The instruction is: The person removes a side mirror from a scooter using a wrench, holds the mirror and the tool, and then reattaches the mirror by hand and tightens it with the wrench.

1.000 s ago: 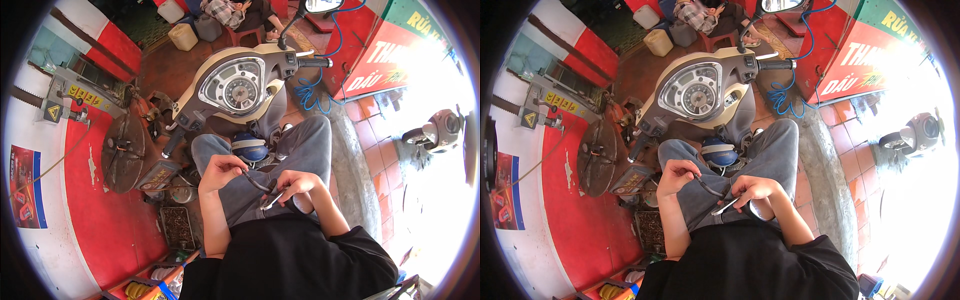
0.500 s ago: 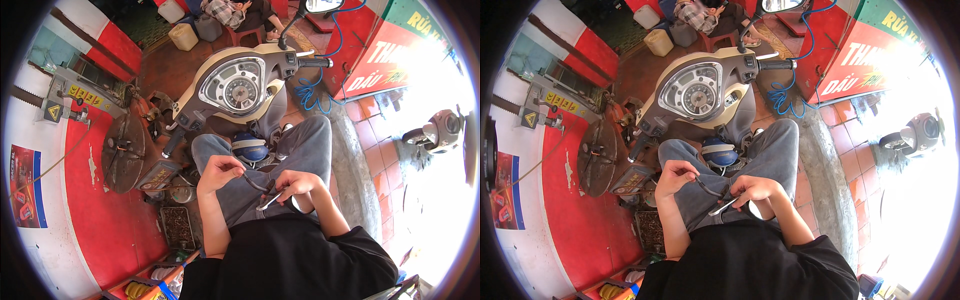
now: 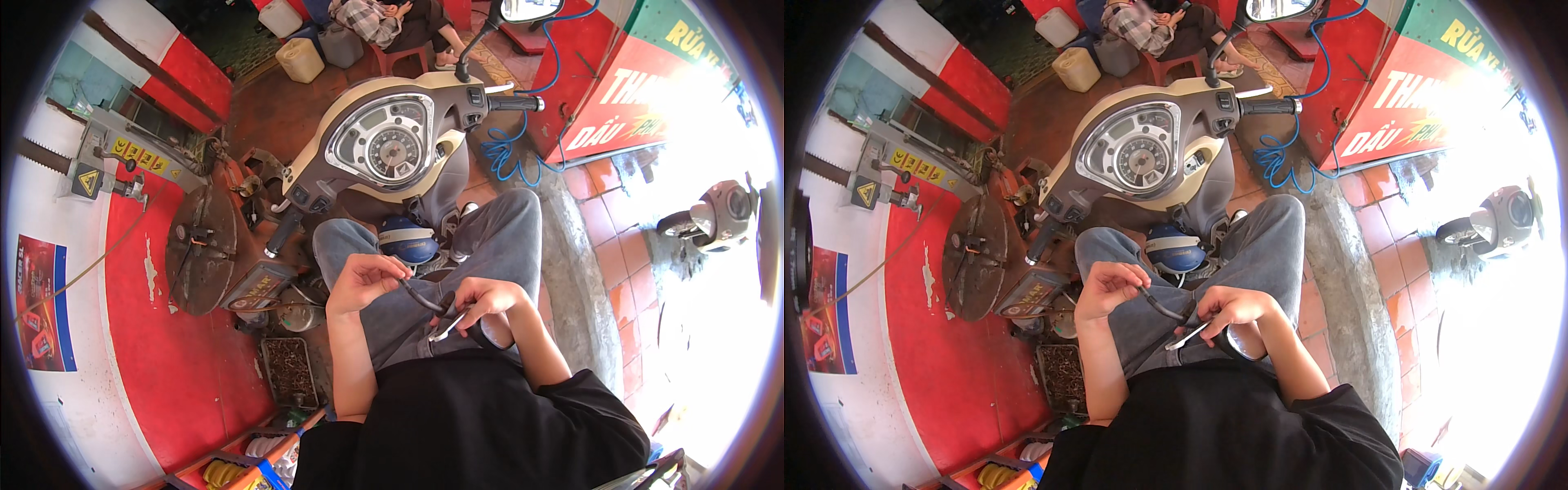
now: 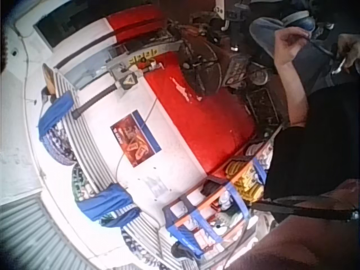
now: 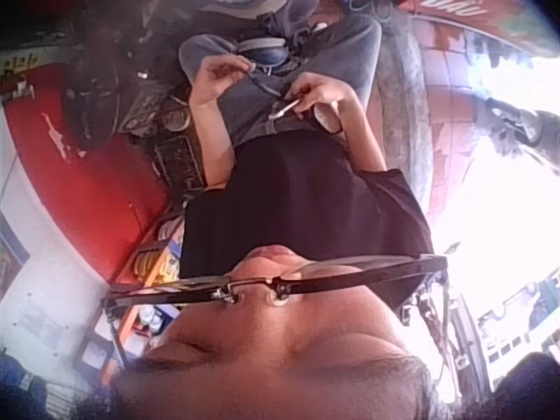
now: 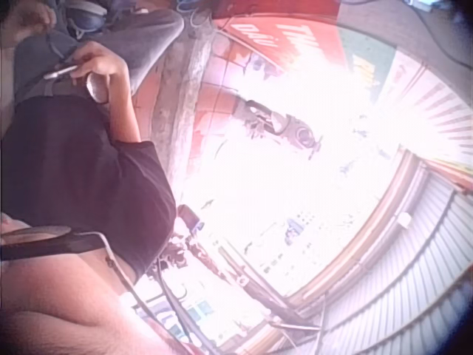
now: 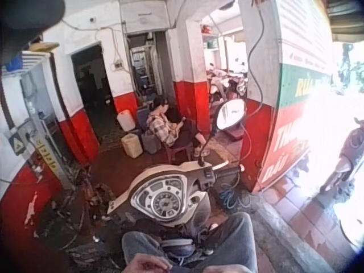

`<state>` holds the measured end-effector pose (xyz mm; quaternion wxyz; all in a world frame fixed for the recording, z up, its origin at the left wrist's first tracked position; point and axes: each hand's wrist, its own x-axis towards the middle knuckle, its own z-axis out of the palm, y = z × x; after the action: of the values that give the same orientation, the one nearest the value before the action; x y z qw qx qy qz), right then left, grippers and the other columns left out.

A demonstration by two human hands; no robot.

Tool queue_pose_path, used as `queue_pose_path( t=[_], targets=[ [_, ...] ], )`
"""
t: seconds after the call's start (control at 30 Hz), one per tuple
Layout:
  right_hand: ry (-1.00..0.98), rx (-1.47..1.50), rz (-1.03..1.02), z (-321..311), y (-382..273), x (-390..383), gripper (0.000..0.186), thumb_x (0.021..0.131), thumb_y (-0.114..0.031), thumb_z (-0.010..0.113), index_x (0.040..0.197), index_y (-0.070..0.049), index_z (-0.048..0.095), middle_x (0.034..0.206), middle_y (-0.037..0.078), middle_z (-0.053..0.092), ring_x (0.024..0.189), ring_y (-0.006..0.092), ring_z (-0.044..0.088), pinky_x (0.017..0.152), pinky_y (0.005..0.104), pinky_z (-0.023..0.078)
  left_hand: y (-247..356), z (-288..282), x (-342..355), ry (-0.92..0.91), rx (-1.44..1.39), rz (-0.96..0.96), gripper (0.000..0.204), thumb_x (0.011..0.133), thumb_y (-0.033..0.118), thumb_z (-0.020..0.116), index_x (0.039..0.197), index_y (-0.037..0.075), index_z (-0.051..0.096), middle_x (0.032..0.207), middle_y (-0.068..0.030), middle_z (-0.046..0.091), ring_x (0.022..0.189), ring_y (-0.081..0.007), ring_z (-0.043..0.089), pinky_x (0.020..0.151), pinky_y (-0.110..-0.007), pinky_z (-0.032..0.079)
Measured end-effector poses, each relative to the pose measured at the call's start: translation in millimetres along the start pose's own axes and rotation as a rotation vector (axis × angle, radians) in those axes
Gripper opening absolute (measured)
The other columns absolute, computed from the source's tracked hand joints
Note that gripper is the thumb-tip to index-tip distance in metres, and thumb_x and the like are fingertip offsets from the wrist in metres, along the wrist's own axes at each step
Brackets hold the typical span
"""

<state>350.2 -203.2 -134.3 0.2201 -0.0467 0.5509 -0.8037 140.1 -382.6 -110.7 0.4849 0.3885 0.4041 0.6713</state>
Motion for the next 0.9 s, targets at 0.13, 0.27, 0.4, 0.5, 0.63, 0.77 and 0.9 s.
queue_pose_path(
  t=[0.13, 0.27, 0.4, 0.5, 0.63, 0.77, 0.9],
  targets=[
    [0.002, 0.020, 0.014, -2.6, 3.1, 1.3, 0.019, 0.079, -0.010, 0.071, 0.072, 0.007, 0.066, 0.071, 0.014, 0.069, 0.082, 0.0200, 0.068, 0.071, 0.0284, 0.046, -5.2, -7.8, 0.6, -0.029, 0.039, 0.036, 0.017, 0.082, 0.003, 0.075, 0.097, -0.003, 0.071, 0.095, -0.0144, 0.071, 0.091, -0.0208, 0.067, 0.082, -0.031, 0.052],
    [-0.002, 0.020, 0.057, -1.9, -4.8, -0.9, 0.018, 0.080, -0.007, 0.069, 0.071, 0.007, 0.065, 0.071, 0.013, 0.068, 0.103, 0.0220, 0.066, 0.077, 0.0288, 0.047, -4.9, -5.7, 4.0, -0.006, 0.017, -0.051, 0.022, 0.083, 0.010, 0.076, 0.100, -0.003, 0.071, 0.093, -0.0125, 0.071, 0.090, -0.0177, 0.066, 0.082, -0.029, 0.052],
    [-0.009, 0.019, 0.052, -3.7, -0.8, -0.4, 0.018, 0.081, -0.007, 0.069, 0.070, 0.007, 0.065, 0.071, 0.013, 0.068, 0.111, 0.0230, 0.064, 0.079, 0.0294, 0.047, -4.4, -10.2, 2.6, 0.006, 0.120, -0.117, 0.025, 0.079, 0.017, 0.080, 0.093, -0.001, 0.072, 0.089, -0.0119, 0.070, 0.085, -0.0183, 0.066, 0.075, -0.029, 0.052],
    [-0.015, 0.006, -0.035, -2.9, 4.3, 1.2, 0.018, 0.081, -0.008, 0.069, 0.069, 0.006, 0.065, 0.071, 0.013, 0.068, 0.114, 0.0237, 0.062, 0.081, 0.0296, 0.047, -0.6, -5.0, 1.4, 0.008, 0.089, -0.056, 0.018, 0.080, 0.010, 0.078, 0.093, -0.001, 0.072, 0.087, -0.0109, 0.069, 0.085, -0.0178, 0.066, 0.074, -0.028, 0.052],
    [-0.014, -0.019, -0.005, -6.2, 8.7, 1.2, 0.017, 0.078, -0.008, 0.070, 0.070, 0.006, 0.066, 0.071, 0.011, 0.069, 0.103, 0.0210, 0.066, 0.077, 0.0283, 0.046, 3.8, -2.2, 0.5, 0.008, 0.143, -0.025, 0.012, 0.080, 0.004, 0.076, 0.091, -0.001, 0.072, 0.089, -0.0123, 0.069, 0.085, -0.0189, 0.066, 0.074, -0.028, 0.052],
    [-0.036, -0.009, -0.001, -7.1, 10.4, 1.7, 0.017, 0.076, -0.010, 0.071, 0.070, 0.006, 0.066, 0.071, 0.011, 0.069, 0.091, 0.0180, 0.068, 0.074, 0.0266, 0.045, 2.6, -6.6, 1.2, -0.046, 0.121, 0.014, 0.011, 0.081, -0.002, 0.073, 0.092, -0.002, 0.072, 0.093, -0.0143, 0.071, 0.088, -0.0194, 0.067, 0.077, -0.029, 0.053],
    [-0.049, -0.021, 0.033, -8.4, 13.4, 2.6, 0.018, 0.078, -0.009, 0.070, 0.070, 0.006, 0.066, 0.071, 0.011, 0.069, 0.102, 0.0197, 0.067, 0.075, 0.0257, 0.045, -4.7, -6.3, -0.5, 0.015, 0.032, -0.030, 0.013, 0.080, -0.001, 0.075, 0.092, -0.003, 0.070, 0.092, -0.0145, 0.070, 0.085, -0.0213, 0.067, 0.078, -0.031, 0.054]
  ],
)
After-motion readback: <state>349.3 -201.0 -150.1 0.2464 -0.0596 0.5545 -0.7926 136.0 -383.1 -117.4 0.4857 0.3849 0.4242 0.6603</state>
